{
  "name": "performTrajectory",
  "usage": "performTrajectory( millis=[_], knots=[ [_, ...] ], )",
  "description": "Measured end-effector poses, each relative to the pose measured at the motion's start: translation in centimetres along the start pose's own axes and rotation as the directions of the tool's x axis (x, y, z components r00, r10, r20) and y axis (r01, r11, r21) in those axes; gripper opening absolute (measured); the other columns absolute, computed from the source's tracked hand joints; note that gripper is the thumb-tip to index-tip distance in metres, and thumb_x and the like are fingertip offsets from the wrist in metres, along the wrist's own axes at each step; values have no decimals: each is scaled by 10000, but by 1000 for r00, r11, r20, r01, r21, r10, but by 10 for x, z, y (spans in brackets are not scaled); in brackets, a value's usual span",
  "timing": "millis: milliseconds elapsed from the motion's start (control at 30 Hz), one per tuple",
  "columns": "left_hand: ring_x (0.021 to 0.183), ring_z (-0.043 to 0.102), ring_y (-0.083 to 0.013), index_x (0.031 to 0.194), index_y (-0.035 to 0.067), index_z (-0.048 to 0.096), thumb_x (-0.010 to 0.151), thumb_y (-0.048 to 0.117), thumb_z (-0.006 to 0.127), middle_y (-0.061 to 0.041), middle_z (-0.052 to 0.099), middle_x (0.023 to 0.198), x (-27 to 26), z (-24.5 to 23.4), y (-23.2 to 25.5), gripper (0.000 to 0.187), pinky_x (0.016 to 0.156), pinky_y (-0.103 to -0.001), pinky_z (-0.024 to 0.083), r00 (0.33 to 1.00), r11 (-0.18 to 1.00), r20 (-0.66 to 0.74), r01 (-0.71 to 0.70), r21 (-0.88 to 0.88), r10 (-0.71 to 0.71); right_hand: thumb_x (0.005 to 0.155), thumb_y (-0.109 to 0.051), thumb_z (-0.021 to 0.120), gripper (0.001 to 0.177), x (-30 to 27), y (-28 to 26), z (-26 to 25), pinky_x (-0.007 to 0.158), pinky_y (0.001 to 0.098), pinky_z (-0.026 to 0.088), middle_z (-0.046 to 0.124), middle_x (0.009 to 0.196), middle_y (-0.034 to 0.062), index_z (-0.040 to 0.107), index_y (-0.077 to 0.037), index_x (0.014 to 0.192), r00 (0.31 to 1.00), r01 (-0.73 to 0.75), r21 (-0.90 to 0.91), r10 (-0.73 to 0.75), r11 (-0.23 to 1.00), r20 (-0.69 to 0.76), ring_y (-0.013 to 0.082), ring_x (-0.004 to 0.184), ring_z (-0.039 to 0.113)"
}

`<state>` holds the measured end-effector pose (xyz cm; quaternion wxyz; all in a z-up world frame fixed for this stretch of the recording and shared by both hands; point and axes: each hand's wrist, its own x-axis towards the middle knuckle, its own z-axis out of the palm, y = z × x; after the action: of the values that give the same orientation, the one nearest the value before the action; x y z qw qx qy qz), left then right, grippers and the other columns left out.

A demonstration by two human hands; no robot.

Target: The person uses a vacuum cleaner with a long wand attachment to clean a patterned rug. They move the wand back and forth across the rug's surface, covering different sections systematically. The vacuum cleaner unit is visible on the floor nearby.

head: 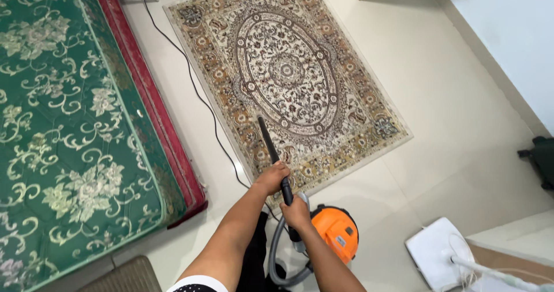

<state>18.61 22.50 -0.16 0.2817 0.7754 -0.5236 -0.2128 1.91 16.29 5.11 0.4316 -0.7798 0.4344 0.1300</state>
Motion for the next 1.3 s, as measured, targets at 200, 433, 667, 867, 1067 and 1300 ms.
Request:
performTrajectory(
  millis=[200, 433, 667, 867, 1067, 1300],
  knots=[
    [1165, 577, -367, 919, 105, 620, 788, 16, 655, -111, 645, 1069, -32, 19, 35, 162, 988, -445, 519, 1000, 998, 10, 5, -66, -4, 820, -274, 713, 336, -43, 21, -7, 749, 465, 588, 736, 835, 238, 644, -8, 1013, 997, -49, 45, 47, 998, 61, 387, 791, 766],
    [1247, 540, -349, 947, 121, 606, 784, 11, 654, -75, 619, 1140, -50, 25, 68, 203, 926, -464, 529, 994, 994, 40, 106, -12, -106, 814, -305, 768, 392, -70, 31, -23, 808, 454, 585, 733, 919, 234, 671, 4, 1034, 1000, -25, -29, 25, 999, 19, 382, 896, 750],
    [1190, 579, -331, 986, 135, 627, 836, 39, 640, -91, 622, 1150, -55, 27, 76, 179, 981, -433, 516, 994, 993, 40, 103, -61, -100, 802, -298, 770, 355, -94, 25, -40, 860, 463, 554, 738, 949, 230, 708, -20, 1013, 997, 53, -39, -55, 998, -46, 390, 953, 720],
    [1167, 584, -342, 961, 112, 630, 808, 40, 685, -107, 638, 1100, -40, 8, 70, 178, 996, -432, 505, 999, 999, -23, 31, -25, -31, 794, -288, 750, 316, -84, 12, -45, 819, 465, 570, 741, 896, 227, 695, -19, 950, 992, 105, -14, -105, 994, -63, 389, 888, 733],
    [1164, 584, -365, 916, 96, 618, 755, 6, 684, -112, 643, 1062, -15, -29, 54, 196, 945, -451, 512, 995, 1000, -102, -3, -22, 1, 799, -291, 740, 305, -46, -12, -40, 796, 473, 554, 734, 860, 236, 703, -7, 902, 978, 178, -18, -179, 984, -106, 403, 860, 721],
    [1209, 545, -433, 913, 94, 627, 751, -8, 685, -120, 654, 1047, 25, -58, -5, 200, 1032, -485, 460, 993, 999, -116, -33, -13, 31, 783, -302, 764, 325, 5, -63, -34, 765, 470, 558, 727, 807, 217, 695, -2, 887, 984, 140, -21, -142, 990, -110, 392, 810, 728]
  ],
)
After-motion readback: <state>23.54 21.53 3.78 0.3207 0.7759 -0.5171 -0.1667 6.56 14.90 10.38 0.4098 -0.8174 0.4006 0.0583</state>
